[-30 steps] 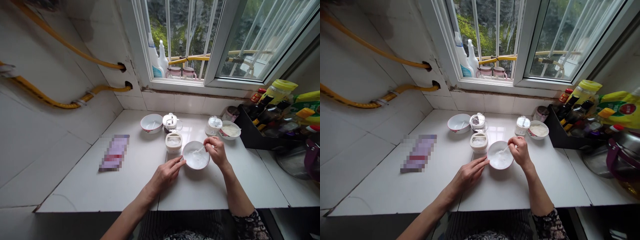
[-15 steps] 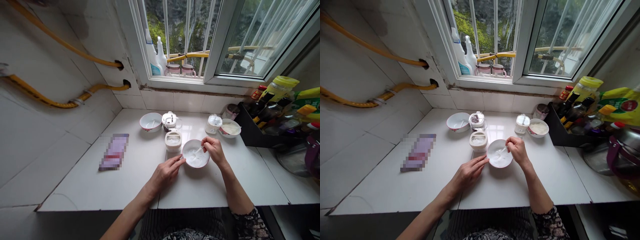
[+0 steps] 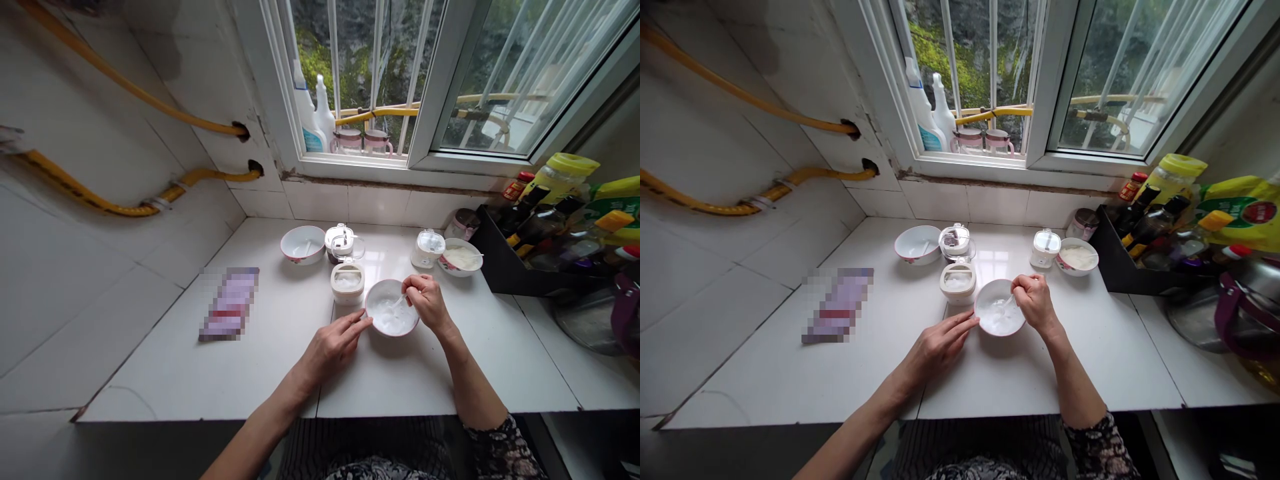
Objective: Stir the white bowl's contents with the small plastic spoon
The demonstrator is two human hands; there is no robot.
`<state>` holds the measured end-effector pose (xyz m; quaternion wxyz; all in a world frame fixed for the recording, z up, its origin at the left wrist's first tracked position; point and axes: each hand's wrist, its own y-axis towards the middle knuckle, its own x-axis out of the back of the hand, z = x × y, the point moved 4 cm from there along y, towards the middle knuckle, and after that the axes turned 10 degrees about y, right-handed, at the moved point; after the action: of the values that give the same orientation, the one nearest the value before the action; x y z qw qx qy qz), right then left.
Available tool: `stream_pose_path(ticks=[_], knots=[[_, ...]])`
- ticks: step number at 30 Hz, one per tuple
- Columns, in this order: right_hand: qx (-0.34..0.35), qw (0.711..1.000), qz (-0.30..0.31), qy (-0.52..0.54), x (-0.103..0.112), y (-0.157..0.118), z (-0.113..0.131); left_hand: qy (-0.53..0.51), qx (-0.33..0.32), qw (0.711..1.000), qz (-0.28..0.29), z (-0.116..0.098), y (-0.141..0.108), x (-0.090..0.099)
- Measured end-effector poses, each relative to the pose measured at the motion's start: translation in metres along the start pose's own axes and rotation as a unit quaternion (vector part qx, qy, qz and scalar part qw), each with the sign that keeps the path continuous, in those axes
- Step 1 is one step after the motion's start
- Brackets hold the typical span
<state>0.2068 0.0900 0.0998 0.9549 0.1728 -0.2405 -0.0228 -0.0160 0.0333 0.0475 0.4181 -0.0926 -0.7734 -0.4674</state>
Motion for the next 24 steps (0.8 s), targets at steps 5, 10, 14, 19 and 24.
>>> stream_pose_path(ticks=[5, 10, 14, 19, 24], knots=[[0.003, 1.0, -0.005, -0.004, 0.0, -0.001, -0.001, 0.002, 0.003, 1.0, -0.01, 0.0, 0.0, 0.0], [-0.005, 1.0, 0.018, 0.006, -0.006, -0.001, 0.0, 0.001, 0.001, 1.0, -0.007, 0.0, 0.0, -0.001], [-0.025, 0.999, 0.031, 0.037, -0.01, -0.002, 0.002, 0.005, 0.001, 1.0, -0.006, 0.0, 0.0, -0.001], [-0.113, 0.98, -0.016, 0.165, -0.001, 0.0, -0.004, 0.007, -0.004, 1.0, -0.004, 0.0, 0.001, 0.0], [-0.169, 0.951, -0.047, 0.255, 0.006, 0.003, -0.014, 0.015, -0.008, 1.0, -0.005, -0.001, 0.002, 0.001]])
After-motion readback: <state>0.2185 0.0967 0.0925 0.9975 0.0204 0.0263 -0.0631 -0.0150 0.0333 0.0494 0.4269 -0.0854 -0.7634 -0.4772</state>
